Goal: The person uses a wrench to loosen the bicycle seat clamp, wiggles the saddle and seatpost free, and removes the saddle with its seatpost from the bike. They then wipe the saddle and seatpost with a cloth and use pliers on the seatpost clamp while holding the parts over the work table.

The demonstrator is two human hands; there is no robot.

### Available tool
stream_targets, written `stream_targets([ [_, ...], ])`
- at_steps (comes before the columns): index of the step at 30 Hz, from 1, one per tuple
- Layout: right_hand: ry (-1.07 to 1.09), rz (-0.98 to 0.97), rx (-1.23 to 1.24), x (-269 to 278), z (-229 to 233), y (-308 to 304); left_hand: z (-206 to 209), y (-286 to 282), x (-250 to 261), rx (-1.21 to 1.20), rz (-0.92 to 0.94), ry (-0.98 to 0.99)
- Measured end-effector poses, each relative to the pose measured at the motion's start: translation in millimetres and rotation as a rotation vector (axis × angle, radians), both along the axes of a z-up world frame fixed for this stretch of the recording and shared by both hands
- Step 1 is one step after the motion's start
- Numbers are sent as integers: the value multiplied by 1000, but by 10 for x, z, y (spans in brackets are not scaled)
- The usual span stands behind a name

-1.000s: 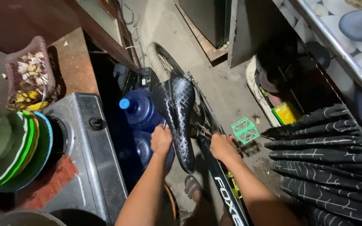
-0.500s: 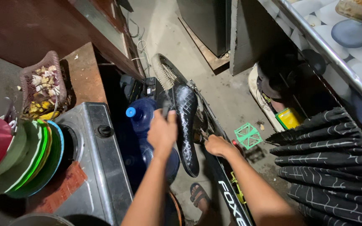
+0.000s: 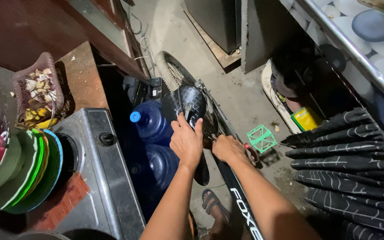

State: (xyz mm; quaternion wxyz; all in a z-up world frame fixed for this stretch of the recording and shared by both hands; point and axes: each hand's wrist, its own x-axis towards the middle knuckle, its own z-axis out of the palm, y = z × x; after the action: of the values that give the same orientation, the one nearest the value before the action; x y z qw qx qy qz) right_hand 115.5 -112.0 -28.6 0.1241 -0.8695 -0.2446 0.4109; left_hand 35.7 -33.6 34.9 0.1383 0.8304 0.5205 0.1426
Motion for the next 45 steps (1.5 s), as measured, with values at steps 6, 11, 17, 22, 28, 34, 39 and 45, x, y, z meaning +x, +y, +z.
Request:
stream_targets([
  [6, -72, 53, 89, 0, -126, -140, 46, 28, -26, -28, -33, 37],
  [11, -96, 133, 123, 59, -239, -198, 54, 39, -55, -29, -49, 40],
  [17, -209, 212, 351, 178, -554, -231, 51, 51, -70, -20, -42, 71],
  [22, -324, 237, 483, 241, -828, -236, 48, 48, -26, -27, -23, 100],
  [28, -185, 85, 538, 119, -988, -240, 47, 44, -21, -29, -47, 50],
  [34, -49, 232, 188, 77, -954, -88, 66, -7, -10, -26, -31, 66],
  [39, 141, 124, 183, 103, -788, 54, 86, -22, 0, -22, -29, 54],
  [45, 197, 4, 81, 104, -377, 16, 62, -8, 6, -24, -27, 58],
])
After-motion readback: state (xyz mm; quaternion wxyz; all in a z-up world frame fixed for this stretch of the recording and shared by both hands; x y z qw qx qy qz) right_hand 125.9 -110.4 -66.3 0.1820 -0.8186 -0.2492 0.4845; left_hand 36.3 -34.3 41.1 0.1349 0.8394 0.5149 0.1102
